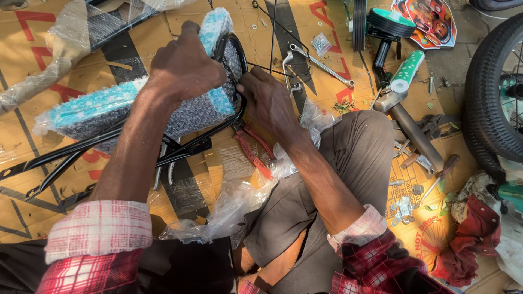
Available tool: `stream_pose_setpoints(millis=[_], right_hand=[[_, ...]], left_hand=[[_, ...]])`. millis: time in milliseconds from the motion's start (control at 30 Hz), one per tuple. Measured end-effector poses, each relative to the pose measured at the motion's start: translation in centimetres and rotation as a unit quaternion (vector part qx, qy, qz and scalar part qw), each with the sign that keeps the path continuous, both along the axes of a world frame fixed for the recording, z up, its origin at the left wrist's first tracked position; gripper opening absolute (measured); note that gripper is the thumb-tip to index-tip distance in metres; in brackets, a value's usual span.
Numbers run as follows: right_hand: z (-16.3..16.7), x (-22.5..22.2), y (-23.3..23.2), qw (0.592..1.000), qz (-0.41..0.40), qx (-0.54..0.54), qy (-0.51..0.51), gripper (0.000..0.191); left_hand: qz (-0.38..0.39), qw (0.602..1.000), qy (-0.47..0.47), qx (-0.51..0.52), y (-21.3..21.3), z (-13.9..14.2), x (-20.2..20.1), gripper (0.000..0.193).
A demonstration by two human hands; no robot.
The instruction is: The person sits on the ground and assembles a child's tricycle seat. They wrap bubble wrap padding around the seat, place the padded seat onto the black metal frame, align the mounting bracket, and use a spanner to tighten the bolts securing the seat to the frame.
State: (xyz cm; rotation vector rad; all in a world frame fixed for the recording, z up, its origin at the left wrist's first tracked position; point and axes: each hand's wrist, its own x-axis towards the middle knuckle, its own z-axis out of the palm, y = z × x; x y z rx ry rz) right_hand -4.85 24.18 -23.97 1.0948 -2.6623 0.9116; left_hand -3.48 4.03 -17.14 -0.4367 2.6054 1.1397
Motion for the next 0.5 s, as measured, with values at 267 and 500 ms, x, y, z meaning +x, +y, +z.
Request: stream_pose_setpoints(millis=[267, 500], right_hand=[[0.6, -0.5, -0.2, 0.999, 0.015, -0.026, -0.033, 0.009], [0.9, -0.2, -0.1, 0.999, 0.028, -0.034, -0.025, 0.01]], left_hand=[[-0.013, 1.0, -0.021, -0.018, -0.4, 0.0, -0.5, 0.076], [-0.024, 1.0, -0.003, -0.018, -0.1, 0.8, 0.0, 0.072]])
